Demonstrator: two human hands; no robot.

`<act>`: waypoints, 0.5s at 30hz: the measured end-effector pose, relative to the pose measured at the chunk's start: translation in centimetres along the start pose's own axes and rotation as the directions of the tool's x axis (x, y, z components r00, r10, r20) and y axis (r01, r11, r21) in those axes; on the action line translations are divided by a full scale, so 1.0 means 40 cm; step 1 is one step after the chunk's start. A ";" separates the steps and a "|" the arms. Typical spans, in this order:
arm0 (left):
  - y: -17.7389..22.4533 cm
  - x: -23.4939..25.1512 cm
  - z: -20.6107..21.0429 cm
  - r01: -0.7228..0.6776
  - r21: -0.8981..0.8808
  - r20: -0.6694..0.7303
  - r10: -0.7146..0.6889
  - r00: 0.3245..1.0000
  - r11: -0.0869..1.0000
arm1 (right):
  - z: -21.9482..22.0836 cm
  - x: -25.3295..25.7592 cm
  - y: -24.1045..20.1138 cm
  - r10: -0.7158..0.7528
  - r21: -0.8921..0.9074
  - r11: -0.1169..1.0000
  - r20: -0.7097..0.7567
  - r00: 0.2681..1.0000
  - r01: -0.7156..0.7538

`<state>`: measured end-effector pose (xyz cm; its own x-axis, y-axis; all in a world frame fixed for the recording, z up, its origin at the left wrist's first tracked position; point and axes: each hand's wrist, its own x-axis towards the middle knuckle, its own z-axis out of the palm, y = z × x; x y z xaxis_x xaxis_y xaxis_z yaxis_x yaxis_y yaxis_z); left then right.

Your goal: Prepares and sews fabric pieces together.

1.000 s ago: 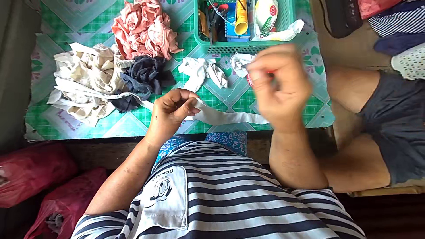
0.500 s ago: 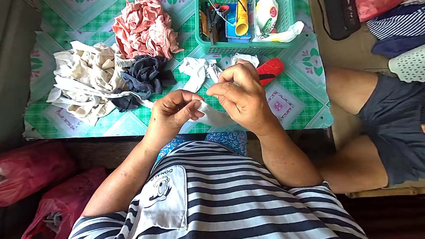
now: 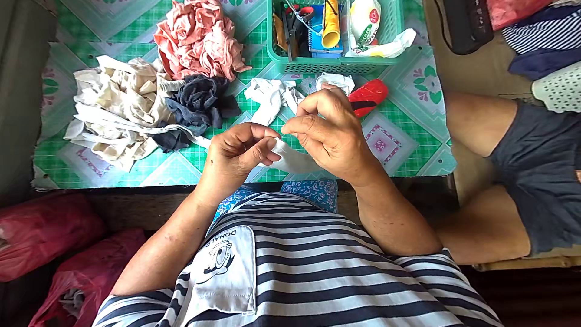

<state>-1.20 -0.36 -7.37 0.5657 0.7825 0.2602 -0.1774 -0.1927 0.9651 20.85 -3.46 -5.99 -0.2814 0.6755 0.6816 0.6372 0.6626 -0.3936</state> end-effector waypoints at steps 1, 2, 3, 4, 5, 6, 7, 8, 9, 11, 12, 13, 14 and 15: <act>-0.002 0.000 -0.001 -0.004 -0.010 0.007 0.004 1.000 1.000 | 0.000 0.000 0.002 0.003 0.021 1.000 -0.002 1.000 -0.003; -0.006 0.000 -0.002 -0.007 -0.020 0.013 0.008 1.000 1.000 | 0.000 0.000 0.004 0.005 0.045 0.999 -0.005 1.000 -0.004; -0.008 0.000 -0.003 -0.008 -0.030 0.019 0.009 1.000 1.000 | 0.001 -0.001 0.005 0.005 0.065 0.998 -0.009 1.000 -0.005; -0.009 0.000 -0.003 -0.007 -0.039 0.025 0.008 1.000 0.999 | 0.003 -0.002 0.007 0.006 0.087 0.996 -0.013 1.000 -0.005; -0.009 0.001 -0.003 -0.006 -0.045 0.030 0.008 1.000 0.999 | 0.005 -0.004 0.008 0.010 0.107 0.994 -0.018 1.000 -0.008; -0.009 0.001 -0.003 -0.006 -0.049 0.034 0.008 0.999 0.999 | 0.008 -0.005 0.009 0.015 0.132 0.991 -0.025 1.000 -0.011; -0.009 0.001 -0.004 -0.007 -0.050 0.035 0.009 0.999 0.999 | 0.010 -0.008 0.008 0.021 0.151 0.988 -0.031 0.999 -0.017; -0.010 0.001 -0.003 -0.006 -0.048 0.033 0.008 0.999 0.999 | 0.013 -0.010 0.006 0.029 0.165 0.986 -0.035 0.999 -0.023; -0.010 0.001 -0.001 -0.005 -0.045 0.025 0.006 1.000 0.999 | 0.016 -0.011 0.003 0.033 0.175 0.984 -0.036 0.999 -0.026; -0.008 0.001 0.004 0.002 -0.031 -0.002 -0.002 1.000 1.000 | 0.025 -0.011 -0.005 0.029 0.197 0.980 -0.042 0.999 -0.020; -0.008 0.001 0.006 0.005 -0.025 -0.018 -0.006 1.000 1.000 | 0.028 -0.010 -0.011 0.027 0.205 0.979 -0.037 0.999 -0.019; -0.010 0.001 0.008 0.009 -0.019 -0.038 -0.009 0.999 1.000 | 0.030 -0.010 -0.019 0.032 0.196 0.980 -0.023 0.999 -0.027; -0.012 0.002 0.011 0.014 -0.019 -0.061 -0.015 0.998 1.000 | 0.032 -0.010 -0.027 0.033 0.169 0.985 -0.014 0.999 -0.030; -0.013 0.001 0.012 0.018 -0.019 -0.076 -0.019 0.997 1.000 | 0.036 -0.011 -0.033 0.031 0.136 0.990 -0.008 0.999 -0.030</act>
<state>-0.71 -0.50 -7.85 0.5065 0.8286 0.2385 -0.1823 -0.1674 0.9689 19.11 -4.15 -6.67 -0.2554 0.6931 0.6741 0.5418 0.6800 -0.4940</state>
